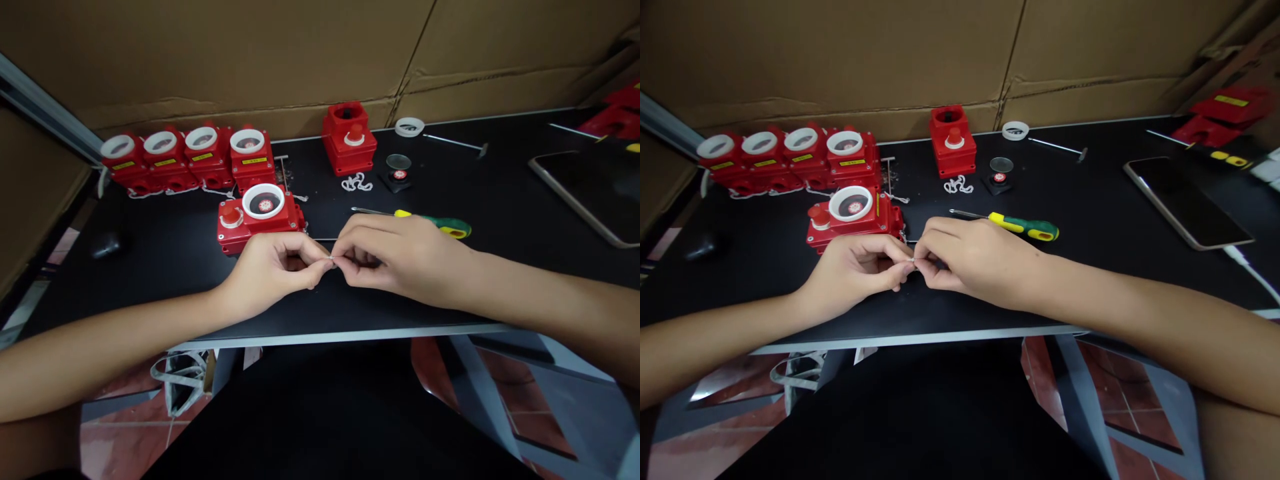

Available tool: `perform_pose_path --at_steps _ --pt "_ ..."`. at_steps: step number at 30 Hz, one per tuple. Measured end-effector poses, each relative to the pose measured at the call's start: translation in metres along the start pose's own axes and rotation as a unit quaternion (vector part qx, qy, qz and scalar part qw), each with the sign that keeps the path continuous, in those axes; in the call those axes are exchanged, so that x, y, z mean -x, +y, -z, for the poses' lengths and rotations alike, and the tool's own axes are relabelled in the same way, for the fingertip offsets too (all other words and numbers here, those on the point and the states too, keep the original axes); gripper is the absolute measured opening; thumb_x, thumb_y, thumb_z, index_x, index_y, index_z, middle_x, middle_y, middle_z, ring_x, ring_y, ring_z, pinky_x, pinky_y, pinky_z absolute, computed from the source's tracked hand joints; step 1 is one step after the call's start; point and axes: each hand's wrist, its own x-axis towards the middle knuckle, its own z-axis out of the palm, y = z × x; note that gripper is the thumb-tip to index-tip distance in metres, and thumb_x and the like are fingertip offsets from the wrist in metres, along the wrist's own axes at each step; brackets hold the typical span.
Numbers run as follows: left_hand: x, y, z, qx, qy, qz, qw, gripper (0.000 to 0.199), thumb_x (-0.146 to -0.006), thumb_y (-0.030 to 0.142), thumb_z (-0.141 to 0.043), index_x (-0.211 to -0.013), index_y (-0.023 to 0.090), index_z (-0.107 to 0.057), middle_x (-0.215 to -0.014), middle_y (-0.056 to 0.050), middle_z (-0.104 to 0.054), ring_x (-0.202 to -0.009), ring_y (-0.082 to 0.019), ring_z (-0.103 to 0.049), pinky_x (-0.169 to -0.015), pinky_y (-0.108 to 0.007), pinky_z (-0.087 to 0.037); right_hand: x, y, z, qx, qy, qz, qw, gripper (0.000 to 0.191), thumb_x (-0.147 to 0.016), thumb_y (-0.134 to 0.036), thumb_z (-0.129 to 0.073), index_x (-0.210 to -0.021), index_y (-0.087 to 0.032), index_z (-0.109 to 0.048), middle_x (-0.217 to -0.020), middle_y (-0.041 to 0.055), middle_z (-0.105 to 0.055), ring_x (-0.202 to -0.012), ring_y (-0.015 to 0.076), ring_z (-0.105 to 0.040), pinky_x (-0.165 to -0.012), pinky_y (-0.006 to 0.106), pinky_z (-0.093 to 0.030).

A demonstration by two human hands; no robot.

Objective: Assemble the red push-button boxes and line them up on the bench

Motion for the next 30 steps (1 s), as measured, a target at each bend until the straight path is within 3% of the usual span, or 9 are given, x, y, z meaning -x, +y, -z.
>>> perform_pose_path --at_steps 4,9,13,17,20,27,30 --pt "0.003 0.001 -0.001 -0.015 0.004 -0.002 1.000 0.022 -0.097 0.031 -0.095 -0.086 0.017 -0.082 -0.082 -0.005 -0.081 -0.067 -0.014 -0.074 -0.064 -0.024 -0.065 -0.007 -0.001 0.004 -0.163 -0.042 -0.127 0.977 0.010 -0.104 -0.017 -0.074 -0.097 -0.016 -0.081 -0.080 -0.0013 -0.076 -0.063 0.0054 -0.062 -0.064 0.020 -0.046" --pt "0.006 0.000 -0.002 -0.045 0.015 -0.040 0.998 0.023 -0.099 0.030 -0.094 -0.088 0.018 -0.077 -0.093 -0.004 -0.079 -0.071 -0.014 -0.077 -0.063 -0.024 -0.068 -0.013 -0.003 0.010 -0.342 -0.127 -0.287 0.885 0.025 -0.107 -0.038 -0.075 -0.102 -0.015 -0.083 -0.068 -0.0032 -0.069 -0.057 0.0067 -0.059 -0.055 0.021 -0.041" --pt "0.008 -0.003 -0.003 -0.056 0.020 -0.088 0.994 0.019 -0.100 0.019 -0.091 -0.098 0.019 -0.072 -0.092 -0.001 -0.076 -0.072 -0.013 -0.078 -0.064 -0.021 -0.069 -0.016 -0.005 0.012 -0.381 -0.148 -0.312 0.858 0.026 -0.105 -0.040 -0.077 -0.103 -0.015 -0.083 -0.072 -0.0027 -0.068 -0.057 0.0060 -0.054 -0.055 0.021 -0.039" --pt "0.010 -0.006 -0.002 -0.096 0.022 -0.177 0.979 0.018 -0.104 0.011 -0.087 -0.116 0.020 -0.077 -0.099 0.000 -0.077 -0.080 -0.012 -0.079 -0.066 -0.018 -0.070 -0.019 -0.004 0.013 -0.424 -0.148 -0.337 0.828 0.037 -0.096 -0.052 -0.087 -0.097 -0.015 -0.080 -0.081 -0.0009 -0.072 -0.060 0.0058 -0.054 -0.059 0.022 -0.043" --pt "0.010 -0.005 0.001 -0.167 0.013 -0.220 0.961 0.012 -0.108 0.008 -0.083 -0.111 0.020 -0.083 -0.103 -0.002 -0.078 -0.083 -0.011 -0.079 -0.070 -0.017 -0.071 -0.022 -0.002 0.014 -0.436 -0.153 -0.347 0.816 0.042 -0.093 -0.055 -0.089 -0.093 -0.015 -0.078 -0.082 -0.0002 -0.072 -0.061 0.0057 -0.054 -0.062 0.023 -0.043" --pt "0.010 -0.001 0.003 -0.183 0.028 -0.181 0.966 0.006 -0.108 0.012 -0.085 -0.112 0.016 -0.085 -0.104 -0.003 -0.076 -0.080 -0.011 -0.080 -0.069 -0.017 -0.073 -0.020 0.001 0.015 -0.426 -0.171 -0.352 0.815 0.041 -0.088 -0.053 -0.095 -0.101 -0.016 -0.083 -0.072 -0.0031 -0.064 -0.063 0.0072 -0.052 -0.061 0.024 -0.037" --pt "0.011 -0.002 0.003 -0.196 0.024 -0.186 0.963 0.006 -0.109 0.012 -0.085 -0.113 0.016 -0.085 -0.106 -0.003 -0.076 -0.080 -0.010 -0.080 -0.068 -0.016 -0.073 -0.019 0.001 0.014 -0.420 -0.172 -0.358 0.816 0.044 -0.089 -0.055 -0.094 -0.104 -0.015 -0.084 -0.074 -0.0015 -0.068 -0.065 0.0085 -0.056 -0.063 0.025 -0.041"
